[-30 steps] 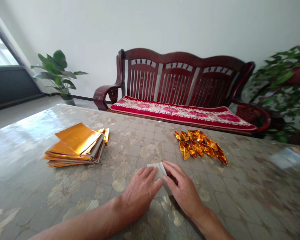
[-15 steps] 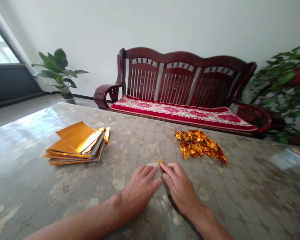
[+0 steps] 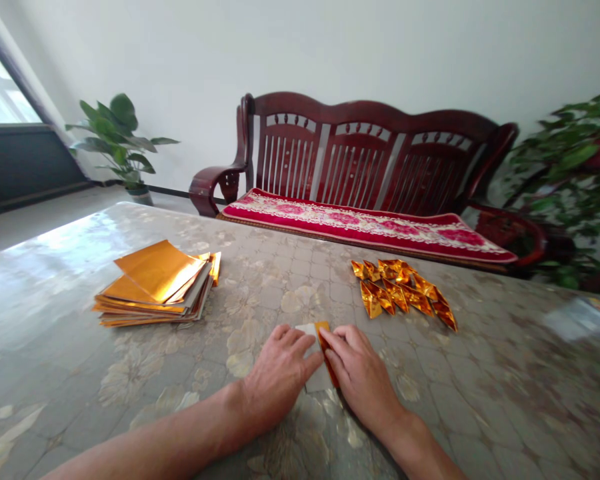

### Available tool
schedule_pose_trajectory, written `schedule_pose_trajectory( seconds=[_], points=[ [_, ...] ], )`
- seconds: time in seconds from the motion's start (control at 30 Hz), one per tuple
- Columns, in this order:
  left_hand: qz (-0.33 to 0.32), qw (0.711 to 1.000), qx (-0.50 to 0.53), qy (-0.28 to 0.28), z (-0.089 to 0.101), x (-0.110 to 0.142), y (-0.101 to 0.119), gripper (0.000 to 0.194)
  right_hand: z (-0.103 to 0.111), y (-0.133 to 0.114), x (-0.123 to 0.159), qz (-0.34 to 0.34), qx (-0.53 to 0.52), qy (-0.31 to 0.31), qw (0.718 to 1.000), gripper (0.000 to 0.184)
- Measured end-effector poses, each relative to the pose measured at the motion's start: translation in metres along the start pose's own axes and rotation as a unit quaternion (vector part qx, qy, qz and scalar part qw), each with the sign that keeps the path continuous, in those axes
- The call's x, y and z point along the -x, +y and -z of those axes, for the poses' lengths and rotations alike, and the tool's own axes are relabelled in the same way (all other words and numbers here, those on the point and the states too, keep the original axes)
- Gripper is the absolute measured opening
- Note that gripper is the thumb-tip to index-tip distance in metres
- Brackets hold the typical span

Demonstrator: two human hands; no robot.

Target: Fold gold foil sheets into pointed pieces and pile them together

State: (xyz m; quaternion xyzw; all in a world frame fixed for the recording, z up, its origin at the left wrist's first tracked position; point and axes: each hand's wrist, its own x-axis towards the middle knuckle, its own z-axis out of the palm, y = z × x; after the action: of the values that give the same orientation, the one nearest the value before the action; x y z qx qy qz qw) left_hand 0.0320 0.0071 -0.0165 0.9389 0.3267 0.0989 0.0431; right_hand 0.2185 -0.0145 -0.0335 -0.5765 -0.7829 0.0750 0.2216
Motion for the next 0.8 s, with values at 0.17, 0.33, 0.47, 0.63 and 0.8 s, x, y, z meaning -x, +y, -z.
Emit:
schedule_pose_trajectory(
  seconds=[0.17, 0.33, 0.47, 0.63, 0.8],
  points=[
    [-0.008, 1.0, -0.007, 0.006, -0.0031, -0.0025, -0.0008, 0.011, -0.0006, 0.0001, 0.0002, 0.014, 0.011, 0.012, 1.0, 0.031],
    [-0.004, 1.0, 0.0, 0.005, -0.0003, -0.0042, 0.0002, 0.01, -0.0002, 0.0002, 0.0009, 0.015, 0.008, 0.011, 1.0, 0.03],
    [0.002, 1.0, 0.001, 0.009, -0.0009, -0.0043, 0.0012, 0.011, 0.0007, -0.001, 0.0012, 0.016, 0.005, 0.003, 1.0, 0.03],
    [0.001, 1.0, -0.001, 0.016, -0.0046, -0.0047, 0.0016, 0.012, 0.0004, -0.0017, 0.0006, 0.019, -0.003, 0.001, 1.0, 0.03],
    [-0.007, 1.0, -0.008, 0.013, -0.006, -0.0055, 0.0014, 0.014, 0.0007, -0.0011, 0.0001, 0.022, -0.032, 0.002, 0.999, 0.031]
  ],
)
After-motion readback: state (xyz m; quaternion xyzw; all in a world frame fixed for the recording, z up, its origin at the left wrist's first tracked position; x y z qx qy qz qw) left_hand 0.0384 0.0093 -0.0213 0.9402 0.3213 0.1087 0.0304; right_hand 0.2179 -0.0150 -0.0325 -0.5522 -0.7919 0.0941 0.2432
